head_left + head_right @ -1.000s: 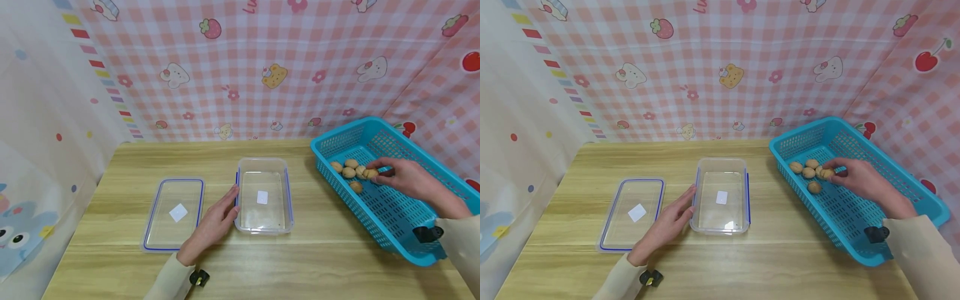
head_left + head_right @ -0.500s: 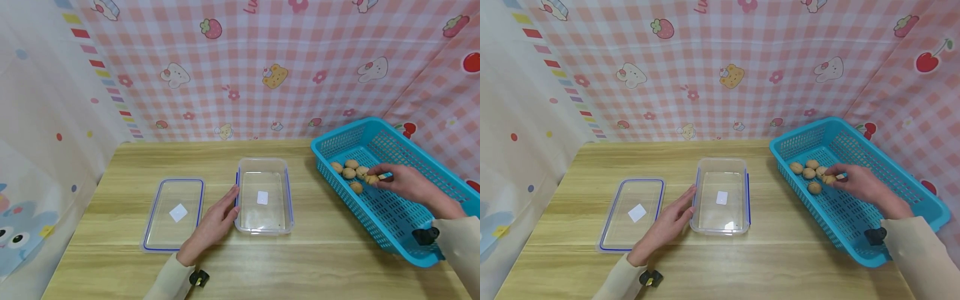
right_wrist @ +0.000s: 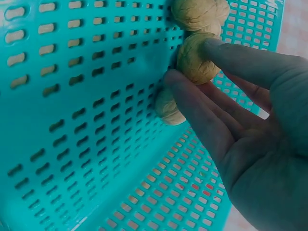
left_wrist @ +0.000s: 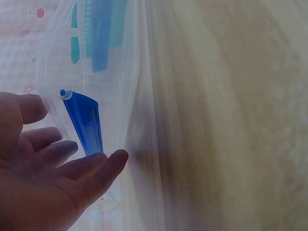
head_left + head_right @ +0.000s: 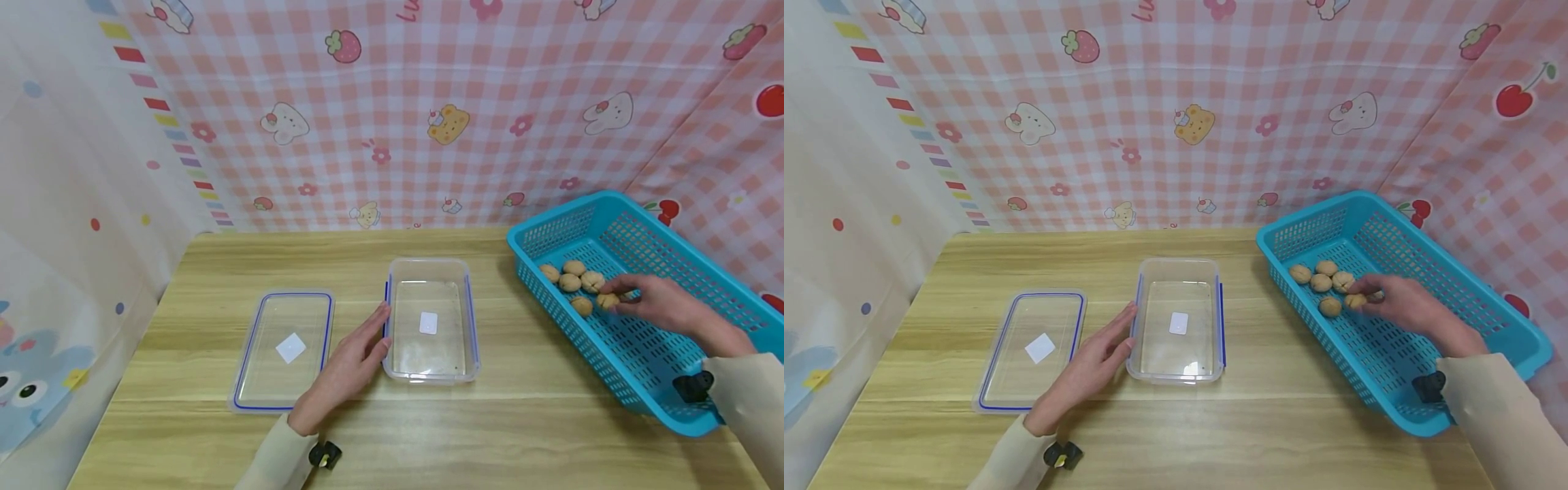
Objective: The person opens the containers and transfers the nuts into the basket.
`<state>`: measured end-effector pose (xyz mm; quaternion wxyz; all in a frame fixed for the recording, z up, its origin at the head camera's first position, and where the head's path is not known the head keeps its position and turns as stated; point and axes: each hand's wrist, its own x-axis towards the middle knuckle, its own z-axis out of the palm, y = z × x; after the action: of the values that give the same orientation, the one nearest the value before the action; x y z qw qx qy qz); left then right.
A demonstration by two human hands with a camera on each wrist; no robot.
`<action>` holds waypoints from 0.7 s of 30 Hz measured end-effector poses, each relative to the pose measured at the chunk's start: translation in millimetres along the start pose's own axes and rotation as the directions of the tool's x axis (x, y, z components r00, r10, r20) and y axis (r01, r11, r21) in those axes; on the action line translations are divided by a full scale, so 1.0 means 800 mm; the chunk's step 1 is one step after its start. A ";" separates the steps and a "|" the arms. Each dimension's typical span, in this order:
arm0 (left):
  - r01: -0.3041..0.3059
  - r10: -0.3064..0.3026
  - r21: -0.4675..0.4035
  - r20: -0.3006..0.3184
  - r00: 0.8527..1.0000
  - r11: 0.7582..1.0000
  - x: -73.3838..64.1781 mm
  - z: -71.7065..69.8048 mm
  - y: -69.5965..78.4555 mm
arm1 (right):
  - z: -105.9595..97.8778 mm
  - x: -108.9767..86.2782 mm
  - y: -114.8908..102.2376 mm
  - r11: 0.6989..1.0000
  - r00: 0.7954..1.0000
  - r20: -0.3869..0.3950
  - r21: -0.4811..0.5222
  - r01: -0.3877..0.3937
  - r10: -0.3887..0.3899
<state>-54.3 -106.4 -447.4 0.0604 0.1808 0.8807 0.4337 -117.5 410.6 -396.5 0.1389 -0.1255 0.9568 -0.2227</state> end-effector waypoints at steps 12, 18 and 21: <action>-0.004 0.004 0.024 -0.007 1.000 1.000 0.000 0.001 -0.002 | 0.006 0.006 0.009 0.999 1.000 0.017 -0.052 0.009 -0.008; -0.004 0.004 0.023 -0.011 1.000 1.000 -0.001 0.001 -0.002 | 0.008 0.007 0.011 0.999 1.000 0.030 -0.048 0.010 -0.008; -0.002 0.002 0.021 -0.006 1.000 1.000 0.000 0.001 -0.002 | 0.009 0.009 0.011 0.998 0.999 0.033 -0.063 0.016 -0.014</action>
<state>-54.2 -106.4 -449.3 0.0553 0.1809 0.8851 0.4251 -123.1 413.5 -408.6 0.1487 -0.1406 0.9600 -0.1912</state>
